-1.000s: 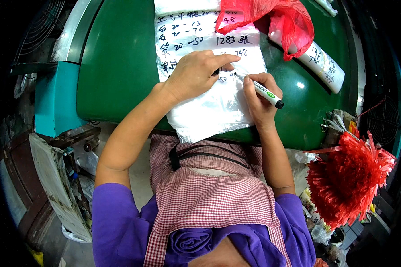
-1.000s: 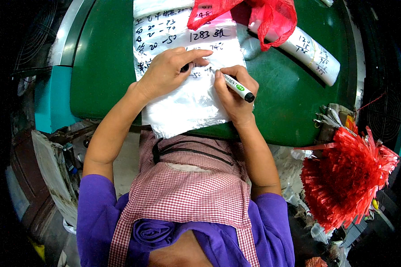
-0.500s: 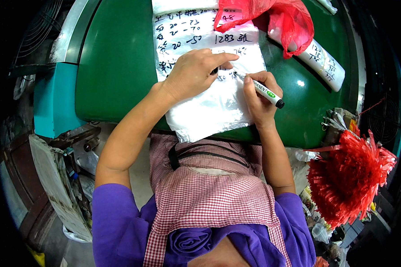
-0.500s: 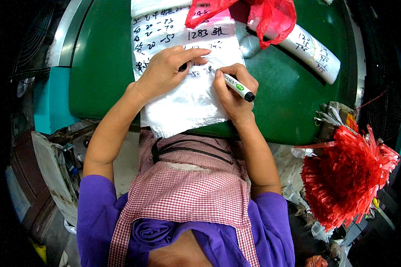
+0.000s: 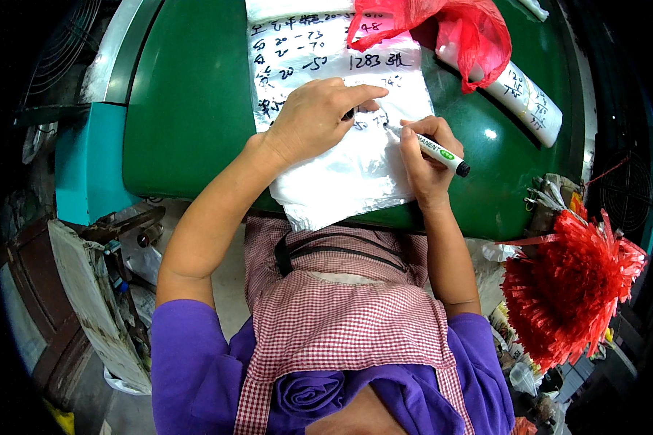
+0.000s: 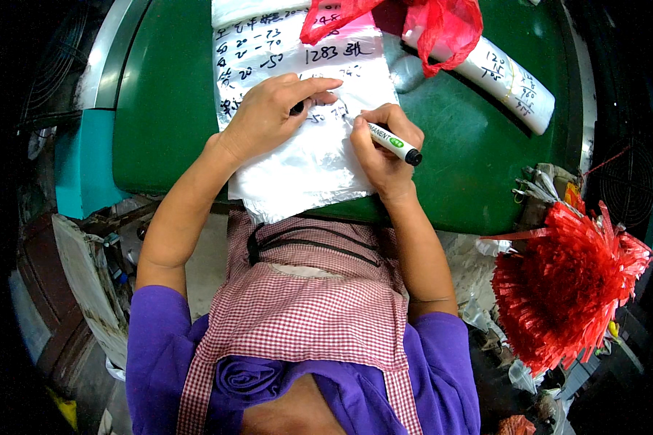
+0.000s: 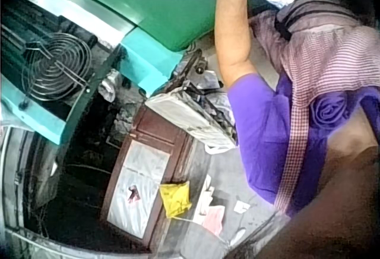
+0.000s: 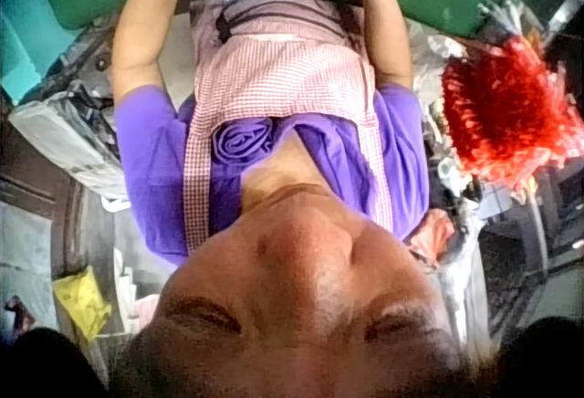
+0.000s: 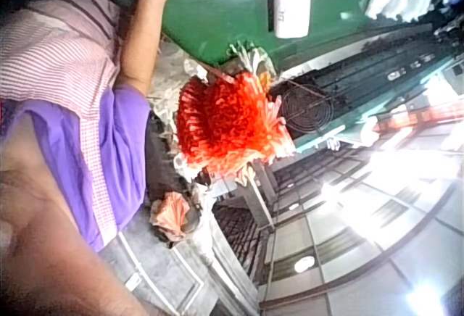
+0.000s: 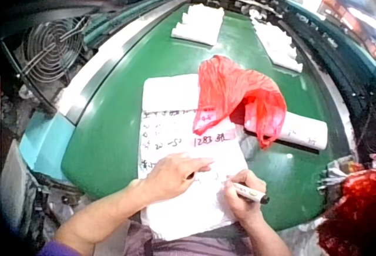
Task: The person unpacks a white wrapped bundle from a red plastic bag and places it on a green table. They use a black marker to write numbers and text on the bundle and a separate white sheet of paper. Finally, the person places the labeled bundle back into the red bag and ties it.
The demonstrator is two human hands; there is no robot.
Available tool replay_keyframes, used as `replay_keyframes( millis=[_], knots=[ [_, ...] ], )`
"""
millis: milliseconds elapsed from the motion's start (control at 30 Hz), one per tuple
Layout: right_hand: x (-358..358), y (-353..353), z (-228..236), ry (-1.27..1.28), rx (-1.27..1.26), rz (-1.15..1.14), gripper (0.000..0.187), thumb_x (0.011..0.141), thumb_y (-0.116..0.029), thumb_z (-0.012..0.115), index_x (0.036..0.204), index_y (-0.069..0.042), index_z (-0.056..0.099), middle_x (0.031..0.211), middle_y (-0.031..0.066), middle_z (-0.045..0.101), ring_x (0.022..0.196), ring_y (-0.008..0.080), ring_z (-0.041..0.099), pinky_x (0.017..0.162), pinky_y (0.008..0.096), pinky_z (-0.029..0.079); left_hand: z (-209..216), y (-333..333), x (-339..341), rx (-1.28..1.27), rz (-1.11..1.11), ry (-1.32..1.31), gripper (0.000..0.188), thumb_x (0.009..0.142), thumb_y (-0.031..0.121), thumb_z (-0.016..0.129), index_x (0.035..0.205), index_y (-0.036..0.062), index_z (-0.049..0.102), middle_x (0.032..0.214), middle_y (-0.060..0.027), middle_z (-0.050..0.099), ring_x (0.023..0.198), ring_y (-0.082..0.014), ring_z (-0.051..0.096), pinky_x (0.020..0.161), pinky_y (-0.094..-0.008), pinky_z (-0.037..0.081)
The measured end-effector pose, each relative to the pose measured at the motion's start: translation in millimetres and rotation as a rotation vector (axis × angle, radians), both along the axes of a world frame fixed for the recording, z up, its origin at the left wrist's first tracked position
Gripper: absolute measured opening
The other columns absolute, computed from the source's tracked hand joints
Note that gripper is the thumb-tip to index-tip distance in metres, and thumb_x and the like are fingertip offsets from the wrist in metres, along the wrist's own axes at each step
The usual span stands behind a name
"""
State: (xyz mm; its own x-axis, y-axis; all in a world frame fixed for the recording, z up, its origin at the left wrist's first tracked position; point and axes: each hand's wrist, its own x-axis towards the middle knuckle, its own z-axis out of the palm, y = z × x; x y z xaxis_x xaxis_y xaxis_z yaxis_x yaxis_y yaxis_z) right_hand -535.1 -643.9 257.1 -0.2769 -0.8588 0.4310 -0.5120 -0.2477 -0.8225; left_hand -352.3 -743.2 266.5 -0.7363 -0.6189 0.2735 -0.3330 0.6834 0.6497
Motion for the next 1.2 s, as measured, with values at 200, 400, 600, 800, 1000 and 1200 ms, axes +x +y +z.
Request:
replay_keyframes(
  millis=[200, 400, 600, 800, 1000, 1200],
  knots=[
    [6.7, -0.1, 10.3, 0.055, 0.066, -0.099, 0.010, 0.079, -0.004, 0.067, 0.075, -0.001, 0.059, 0.061, 0.0038, 0.058, 0.051, 0.0099, 0.053, 0.050, 0.0237, 0.042, 0.0, 0.1, 1.1, -0.003, -0.007, -0.014, 0.050, 0.082, 0.002, 0.058, 0.129, 0.0191, 0.056, 0.100, 0.0023, 0.070, 0.082, -0.0210, 0.059, 0.078, -0.0347, 0.049],
    [0.5, 4.3, 3.5, -0.171, -0.057, -0.103, 0.010, 0.082, -0.004, 0.065, 0.081, -0.001, 0.057, 0.069, 0.0046, 0.058, 0.056, 0.0093, 0.051, 0.054, 0.0241, 0.041, 7.3, 0.5, 1.4, 0.036, -0.013, -0.029, 0.048, 0.085, 0.003, 0.058, 0.130, 0.0195, 0.056, 0.101, 0.0013, 0.070, 0.087, -0.0206, 0.061, 0.080, -0.0345, 0.049],
    [4.5, 12.8, 54.5, -0.627, -0.147, 0.048, 0.016, 0.087, -0.003, 0.063, 0.098, 0.002, 0.052, 0.081, 0.0100, 0.060, 0.062, 0.0138, 0.058, 0.057, 0.0258, 0.049, 70.8, 7.8, 7.9, 0.021, 0.001, 0.105, 0.048, 0.086, 0.005, 0.060, 0.133, 0.0158, 0.054, 0.102, -0.0071, 0.070, 0.073, -0.0220, 0.065, 0.069, -0.0323, 0.051],
    [6.3, 42.0, 91.7, -0.597, -0.133, 0.405, 0.021, 0.080, -0.006, 0.069, 0.094, 0.004, 0.056, 0.084, 0.0168, 0.064, 0.070, 0.0203, 0.065, 0.063, 0.0314, 0.054, 100.9, 77.6, 32.2, 0.420, 0.063, 0.160, 0.053, 0.083, 0.006, 0.067, 0.134, 0.0080, 0.052, 0.061, -0.0035, 0.057, 0.057, -0.0085, 0.053, 0.062, -0.0255, 0.046],
    [19.6, 67.6, 101.2, -0.331, 0.052, 0.537, 0.018, 0.071, -0.003, 0.074, 0.085, 0.000, 0.062, 0.072, 0.0116, 0.066, 0.065, 0.0199, 0.066, 0.062, 0.0292, 0.053, 89.8, 116.4, 28.6, 0.450, -0.058, 0.143, 0.073, 0.073, 0.003, 0.069, 0.140, 0.0055, 0.041, 0.065, -0.0082, 0.059, 0.058, -0.0227, 0.061, 0.055, -0.0317, 0.045],
    [17.3, 83.3, 94.0, -0.332, 0.181, 0.546, 0.020, 0.071, -0.006, 0.078, 0.085, -0.001, 0.065, 0.077, 0.0108, 0.068, 0.064, 0.0160, 0.066, 0.056, 0.0251, 0.050, 74.4, 126.1, 20.0, 0.234, -0.106, 0.083, 0.076, 0.070, 0.012, 0.075, 0.139, 0.0060, 0.042, 0.077, -0.0118, 0.066, 0.060, -0.0277, 0.065, 0.054, -0.0340, 0.050]
  ],
)
